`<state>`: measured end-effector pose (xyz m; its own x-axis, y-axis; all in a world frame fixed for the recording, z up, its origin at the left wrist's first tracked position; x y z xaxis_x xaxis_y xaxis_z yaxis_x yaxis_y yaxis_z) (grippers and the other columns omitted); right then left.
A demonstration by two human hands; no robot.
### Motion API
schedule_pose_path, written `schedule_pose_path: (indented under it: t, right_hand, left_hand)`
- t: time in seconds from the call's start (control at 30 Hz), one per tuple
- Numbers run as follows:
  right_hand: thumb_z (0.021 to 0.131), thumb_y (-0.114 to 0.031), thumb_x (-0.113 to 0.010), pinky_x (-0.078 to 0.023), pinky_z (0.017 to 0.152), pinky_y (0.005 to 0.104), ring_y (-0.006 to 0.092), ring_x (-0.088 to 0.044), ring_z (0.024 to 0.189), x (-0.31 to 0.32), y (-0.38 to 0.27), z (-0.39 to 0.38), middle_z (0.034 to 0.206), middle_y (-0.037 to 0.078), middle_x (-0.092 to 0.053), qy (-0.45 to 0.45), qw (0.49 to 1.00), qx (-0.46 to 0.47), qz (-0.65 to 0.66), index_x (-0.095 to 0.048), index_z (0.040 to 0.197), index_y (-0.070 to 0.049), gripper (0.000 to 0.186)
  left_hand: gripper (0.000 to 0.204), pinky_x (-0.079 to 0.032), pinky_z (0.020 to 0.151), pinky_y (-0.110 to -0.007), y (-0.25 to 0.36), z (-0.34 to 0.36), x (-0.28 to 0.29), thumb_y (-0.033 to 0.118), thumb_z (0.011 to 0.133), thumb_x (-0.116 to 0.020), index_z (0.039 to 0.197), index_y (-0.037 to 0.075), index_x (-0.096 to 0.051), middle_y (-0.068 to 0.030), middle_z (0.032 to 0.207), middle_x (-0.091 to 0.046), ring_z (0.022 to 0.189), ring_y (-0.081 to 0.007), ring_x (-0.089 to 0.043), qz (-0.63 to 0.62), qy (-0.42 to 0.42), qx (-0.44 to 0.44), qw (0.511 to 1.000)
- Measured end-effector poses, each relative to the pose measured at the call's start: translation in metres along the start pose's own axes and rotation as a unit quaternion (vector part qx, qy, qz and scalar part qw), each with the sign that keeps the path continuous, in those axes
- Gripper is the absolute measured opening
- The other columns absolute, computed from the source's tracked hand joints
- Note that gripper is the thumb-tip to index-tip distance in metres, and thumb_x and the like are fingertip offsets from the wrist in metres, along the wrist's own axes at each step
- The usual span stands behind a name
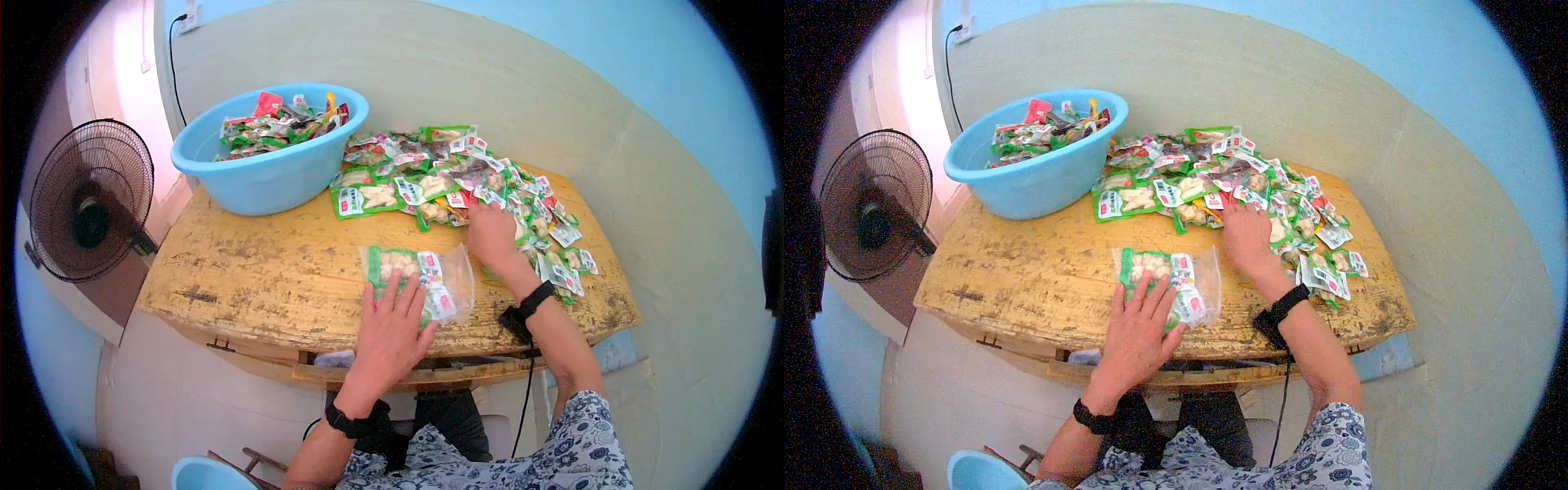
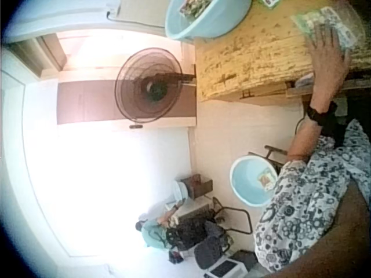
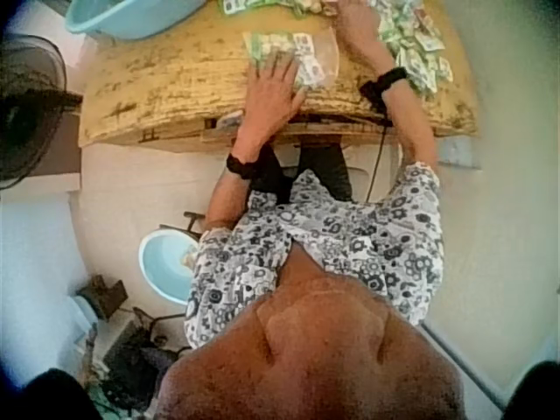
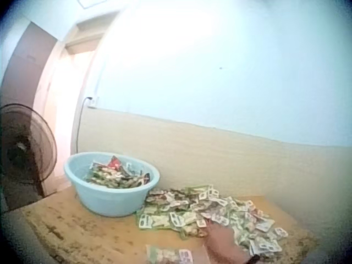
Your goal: Pack small food sachets into a larger zip-lock bag.
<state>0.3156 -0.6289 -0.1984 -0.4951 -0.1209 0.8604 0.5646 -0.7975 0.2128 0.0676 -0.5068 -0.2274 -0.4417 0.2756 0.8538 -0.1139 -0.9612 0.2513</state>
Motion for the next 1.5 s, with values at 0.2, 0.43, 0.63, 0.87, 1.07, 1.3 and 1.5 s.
schedule_pose_path:
  t: [0.2,0.43,0.63,0.87,1.07,1.3,1.5]
  right_hand:
    - [0.085,-0.015,-0.063,-0.051,0.073,0.0464,0.0326,-0.066,0.092,0.071,0.006,-0.023,0.093,0.01,-0.07,0.124,0.986,0.018,0.111,-0.065,0.09,-0.007,0.01]
    - [0.095,-0.008,-0.063,-0.048,0.073,0.0271,0.0124,-0.058,0.08,0.123,0.015,-0.075,0.085,0.008,-0.063,0.159,0.845,-0.074,0.506,-0.062,0.099,0.001,0.01]
    - [0.091,-0.008,-0.066,-0.052,0.075,0.0321,0.0209,-0.067,0.09,0.156,-0.028,-0.145,0.103,0.01,-0.071,0.255,0.843,-0.007,0.473,-0.065,0.1,-0.003,0.01]
    - [0.075,-0.014,-0.073,-0.052,0.086,0.0367,0.0217,-0.062,0.111,0.164,-0.071,-0.208,0.119,0.003,-0.07,0.216,0.893,0.272,0.287,-0.069,0.098,-0.013,0.023]
    - [0.083,-0.007,-0.066,-0.048,0.1,0.0413,0.0264,-0.057,0.124,0.157,-0.055,-0.219,0.134,0.01,-0.062,0.146,0.901,0.19,0.361,-0.064,0.115,-0.011,0.033]
    - [0.097,-0.006,-0.061,-0.054,0.09,0.0315,0.0169,-0.065,0.106,0.123,-0.055,-0.233,0.122,0.014,-0.065,-0.094,0.49,-0.228,0.836,-0.054,0.128,0.002,0.034]
    - [0.093,-0.009,-0.07,-0.056,0.076,0.0245,0.0093,-0.067,0.087,0.107,-0.045,-0.228,0.101,0.003,-0.071,-0.059,0.539,-0.275,0.794,-0.064,0.116,0.0,0.025]
  left_hand:
    - [0.058,-0.02,0.119,-0.059,-0.002,-0.003,-0.002,0.04,0.094,-0.06,0.14,0.004,-0.052,-0.013,0.151,-0.045,0.146,-0.0329,-0.032,-0.004,-0.003,0.002,1.0]
    - [0.062,-0.027,0.118,-0.053,-0.004,-0.007,0.018,0.032,0.091,-0.068,0.143,0.003,-0.049,-0.0184,0.146,-0.05,0.143,-0.0369,-0.038,-0.128,0.116,-0.006,0.985]
    - [0.055,-0.056,0.091,-0.044,0.041,-0.021,0.051,0.035,0.102,-0.055,0.142,-0.002,-0.045,-0.0212,0.131,-0.059,0.115,-0.0306,-0.064,-0.637,0.02,0.167,0.753]
    - [0.045,-0.061,0.085,-0.042,0.048,-0.06,0.03,0.032,0.103,-0.055,0.135,0.001,-0.049,-0.0146,0.124,-0.063,0.107,-0.0261,-0.068,-0.818,-0.037,0.294,0.493]
    - [0.035,-0.061,0.083,-0.037,0.042,-0.074,0.032,0.012,0.097,-0.065,0.128,0.0,-0.056,-0.0109,0.116,-0.066,0.103,-0.0198,-0.068,-0.736,0.064,0.316,0.595]
    - [0.033,-0.057,0.089,-0.037,0.049,-0.073,0.021,0.01,0.095,-0.066,0.125,-0.001,-0.058,-0.0109,0.115,-0.066,0.101,-0.0199,-0.068,-0.696,0.042,0.286,0.657]
    - [0.04,-0.053,0.092,-0.031,0.065,-0.047,0.023,0.007,0.094,-0.069,0.13,-0.003,-0.056,-0.0099,0.122,-0.065,0.109,-0.0166,-0.064,-0.619,0.057,0.224,0.751]
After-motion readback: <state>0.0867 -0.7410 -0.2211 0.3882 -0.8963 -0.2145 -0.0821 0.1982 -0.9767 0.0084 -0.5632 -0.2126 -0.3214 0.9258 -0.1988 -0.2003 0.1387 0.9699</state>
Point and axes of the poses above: each hand's wrist, its own z-axis towards the middle knuckle, its own x-axis out of the back of the hand, y = z × x, the point moved 3 cm from there along z, towards the middle knuckle
